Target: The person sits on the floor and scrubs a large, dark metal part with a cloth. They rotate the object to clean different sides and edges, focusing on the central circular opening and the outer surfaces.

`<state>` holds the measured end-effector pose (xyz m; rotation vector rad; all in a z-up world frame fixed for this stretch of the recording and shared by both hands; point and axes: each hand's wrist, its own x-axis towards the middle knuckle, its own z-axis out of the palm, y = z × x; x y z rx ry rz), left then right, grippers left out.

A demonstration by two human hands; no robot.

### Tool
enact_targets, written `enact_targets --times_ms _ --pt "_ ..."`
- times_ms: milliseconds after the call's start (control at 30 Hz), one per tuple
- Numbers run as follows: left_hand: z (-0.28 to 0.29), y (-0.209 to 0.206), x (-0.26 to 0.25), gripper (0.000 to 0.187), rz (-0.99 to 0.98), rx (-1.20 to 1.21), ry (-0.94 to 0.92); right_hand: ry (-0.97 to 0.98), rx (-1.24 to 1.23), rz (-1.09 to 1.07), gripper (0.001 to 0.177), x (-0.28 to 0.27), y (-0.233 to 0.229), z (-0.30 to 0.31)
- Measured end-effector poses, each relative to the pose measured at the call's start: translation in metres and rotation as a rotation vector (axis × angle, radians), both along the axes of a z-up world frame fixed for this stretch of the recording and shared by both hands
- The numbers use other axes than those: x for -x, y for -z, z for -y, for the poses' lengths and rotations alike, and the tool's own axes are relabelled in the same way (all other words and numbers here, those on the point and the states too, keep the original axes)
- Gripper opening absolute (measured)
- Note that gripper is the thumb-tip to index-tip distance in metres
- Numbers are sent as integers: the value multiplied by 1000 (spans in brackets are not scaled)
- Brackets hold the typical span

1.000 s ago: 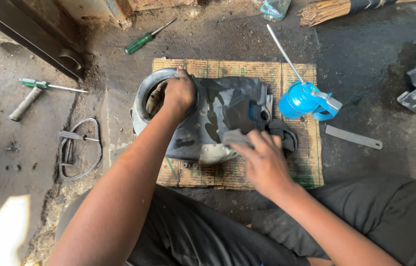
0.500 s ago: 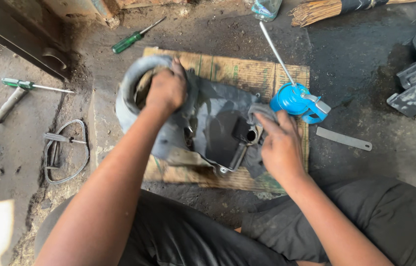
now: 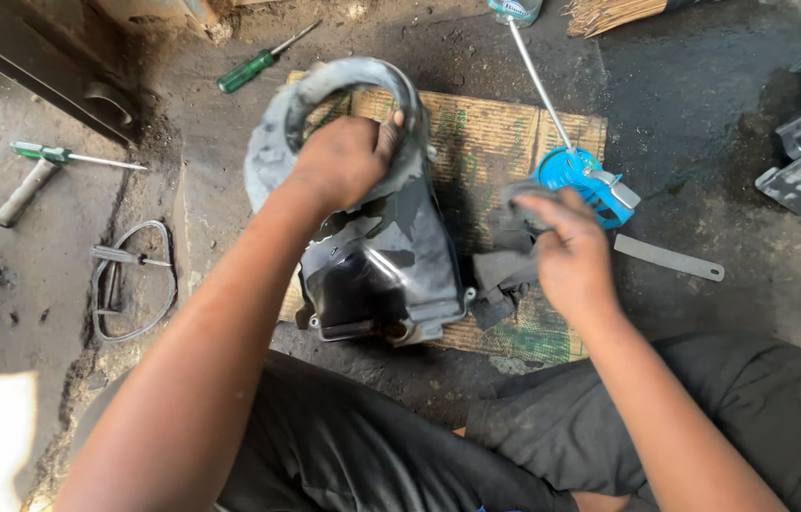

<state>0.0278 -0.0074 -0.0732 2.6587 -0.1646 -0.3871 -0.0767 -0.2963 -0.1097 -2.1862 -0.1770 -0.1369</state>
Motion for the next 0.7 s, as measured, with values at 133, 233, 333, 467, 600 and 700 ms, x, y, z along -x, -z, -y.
enact_targets --times_ms 133,233,333,467,600,700 --pt "-7 6 -6 65 46 59 -79 -210 -169 -63 58 -1 28 -6" --pt "-29 8 -13 58 68 200 -101 -259 -327 -199 57 9 38 -9" --pt "-50 18 -22 51 239 297 34 -319 -335 -71 52 23 35 -14" --pt "-54 33 -31 43 317 429 98 -449 -182 99 43 41 7 -28" --pt "-44 32 -25 38 428 248 276 -434 216 287 45 28 -26 -36" --pt "-14 15 -13 40 105 268 166 -417 352 339 45 7 -38 -37"
